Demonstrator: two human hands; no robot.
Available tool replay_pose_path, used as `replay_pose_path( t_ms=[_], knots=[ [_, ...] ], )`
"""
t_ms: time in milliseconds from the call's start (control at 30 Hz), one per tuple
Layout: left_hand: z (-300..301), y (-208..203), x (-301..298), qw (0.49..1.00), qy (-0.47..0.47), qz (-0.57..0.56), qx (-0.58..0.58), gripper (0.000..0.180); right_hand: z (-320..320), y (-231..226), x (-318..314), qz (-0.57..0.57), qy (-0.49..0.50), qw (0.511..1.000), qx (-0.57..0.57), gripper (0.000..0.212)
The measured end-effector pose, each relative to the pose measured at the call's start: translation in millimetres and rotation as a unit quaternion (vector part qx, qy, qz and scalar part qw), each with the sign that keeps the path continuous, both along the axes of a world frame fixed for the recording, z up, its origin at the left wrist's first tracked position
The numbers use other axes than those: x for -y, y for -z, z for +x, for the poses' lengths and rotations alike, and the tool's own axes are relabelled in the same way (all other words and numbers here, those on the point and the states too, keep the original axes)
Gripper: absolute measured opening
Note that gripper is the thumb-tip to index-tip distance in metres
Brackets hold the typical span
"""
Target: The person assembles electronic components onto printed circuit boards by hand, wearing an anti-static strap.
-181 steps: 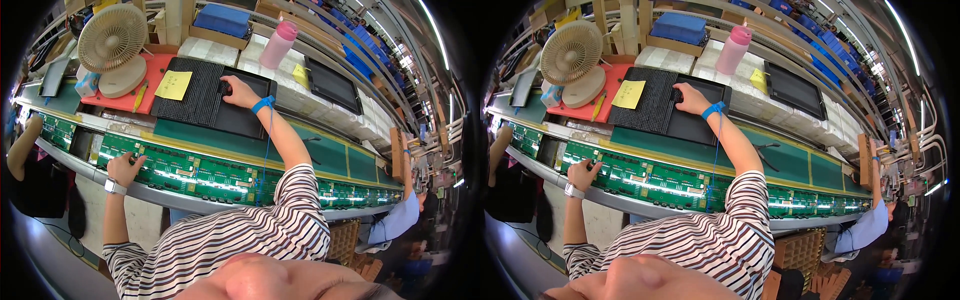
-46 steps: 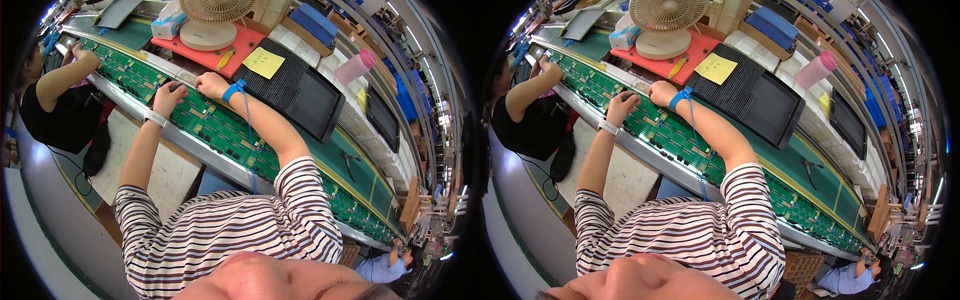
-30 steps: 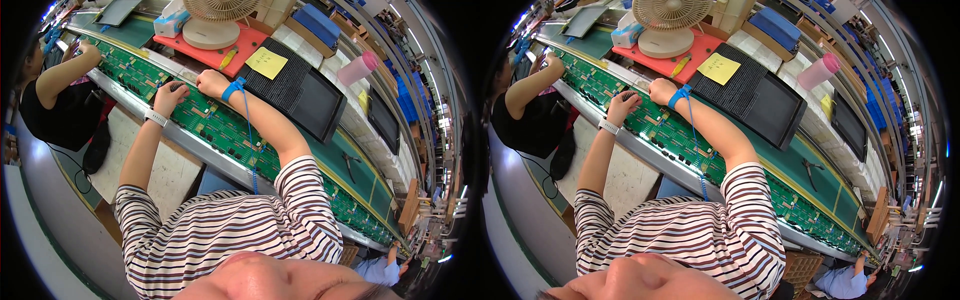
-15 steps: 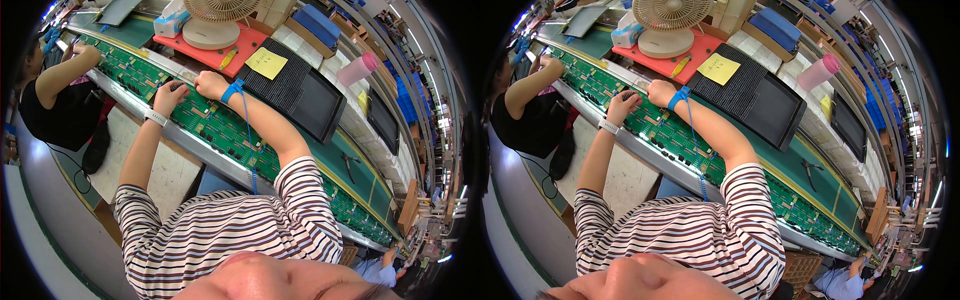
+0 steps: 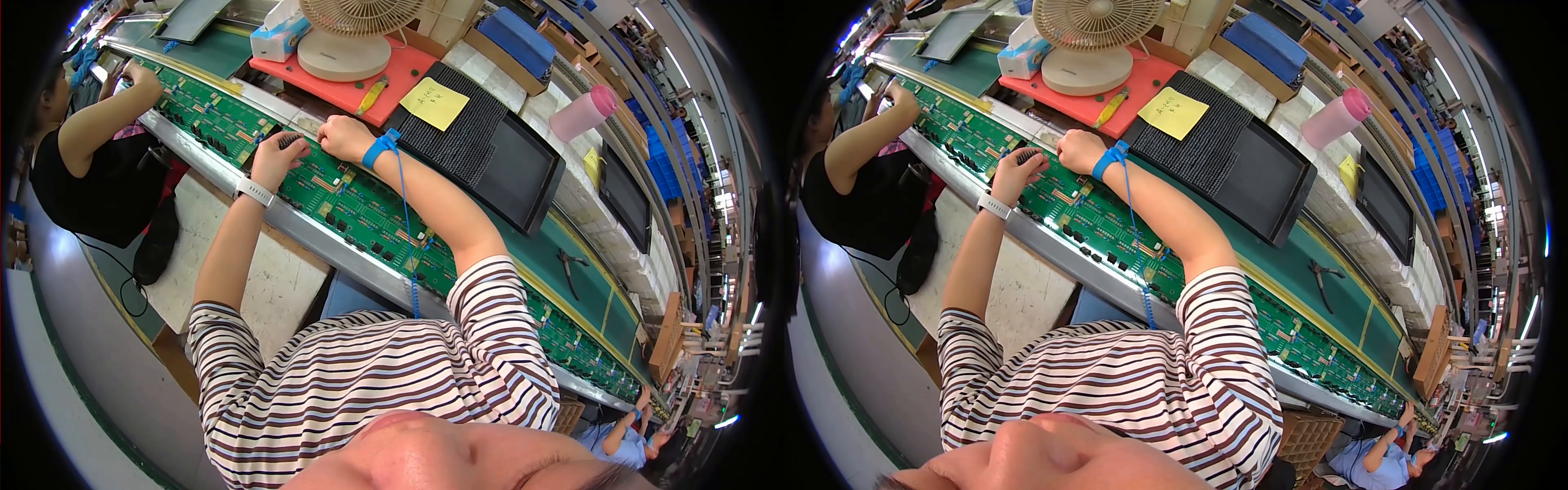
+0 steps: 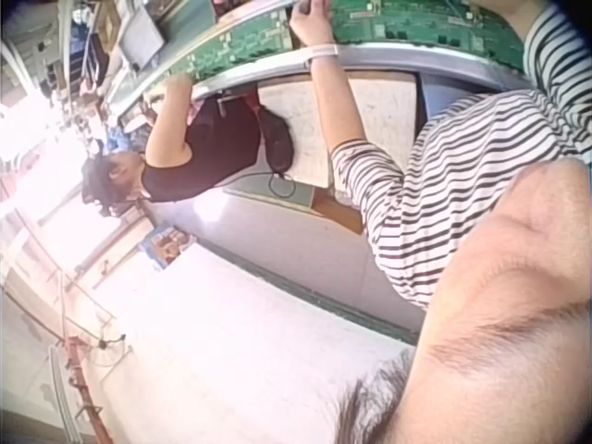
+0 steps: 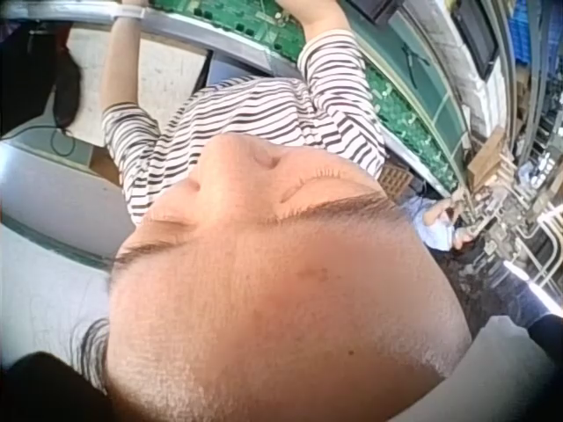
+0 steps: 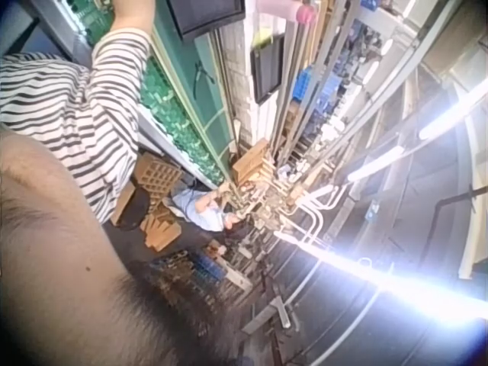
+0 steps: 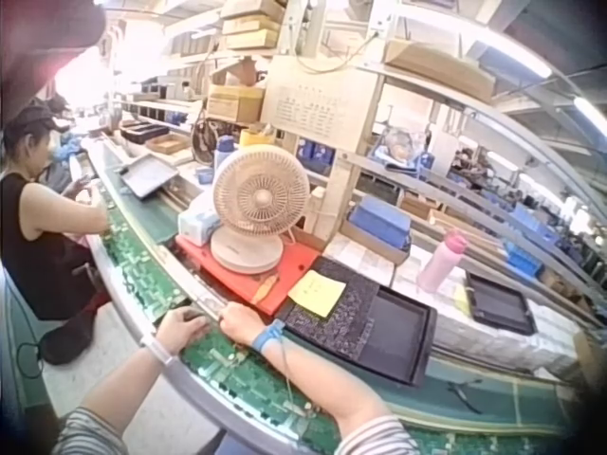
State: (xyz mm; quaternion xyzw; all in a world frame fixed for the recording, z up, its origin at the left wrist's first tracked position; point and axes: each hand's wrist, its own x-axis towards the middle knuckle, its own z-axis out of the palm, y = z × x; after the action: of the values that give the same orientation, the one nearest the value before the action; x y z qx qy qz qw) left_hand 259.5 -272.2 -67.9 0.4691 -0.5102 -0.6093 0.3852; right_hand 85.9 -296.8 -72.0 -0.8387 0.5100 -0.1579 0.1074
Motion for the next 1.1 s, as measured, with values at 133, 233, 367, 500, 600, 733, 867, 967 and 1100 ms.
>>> replay_pose_path(
  t_ms=[133,233,367,500,600,733,867,967,1100],
  knots=[
    [-0.1,-0.9,-0.3,1.000,0.002,-0.004,0.002,0.023,1.0,-2.7,-1.1,0.011,0.004,1.000,-0.006,0.019],
    [-0.6,-0.7,0.5,1.000,0.004,-0.004,0.000,0.023,-0.4,-1.9,-0.4,0.011,-0.001,1.000,-0.007,0.018],
    [0.2,-1.0,1.0,1.000,-0.004,-0.004,-0.007,0.022,4.0,-6.2,-8.8,0.016,-0.021,0.999,0.041,0.020],
    [3.1,5.3,8.1,1.000,-0.011,-0.009,0.004,0.022,15.2,-14.7,-17.5,0.040,-0.035,0.968,0.244,0.023],
    [3.7,6.6,9.8,0.996,-0.024,0.042,-0.079,0.024,18.7,-13.9,-16.6,0.025,-0.033,0.957,0.286,0.020],
    [4.0,-3.0,6.9,0.994,-0.017,0.048,-0.098,0.025,14.6,-0.8,-5.4,0.120,-0.015,0.914,0.388,0.016],
    [8.4,-3.9,9.3,0.999,-0.026,0.033,-0.025,0.026,6.6,7.4,8.5,0.248,0.077,0.874,0.412,0.018],
    [16.4,7.1,14.5,0.999,-0.025,0.021,-0.022,0.026,3.9,5.1,9.6,0.120,0.084,0.954,0.260,0.021],
    [15.7,8.0,13.8,0.998,-0.027,0.018,-0.047,0.024,6.0,3.4,10.9,0.099,0.063,0.984,0.133,0.019]
  ],
)
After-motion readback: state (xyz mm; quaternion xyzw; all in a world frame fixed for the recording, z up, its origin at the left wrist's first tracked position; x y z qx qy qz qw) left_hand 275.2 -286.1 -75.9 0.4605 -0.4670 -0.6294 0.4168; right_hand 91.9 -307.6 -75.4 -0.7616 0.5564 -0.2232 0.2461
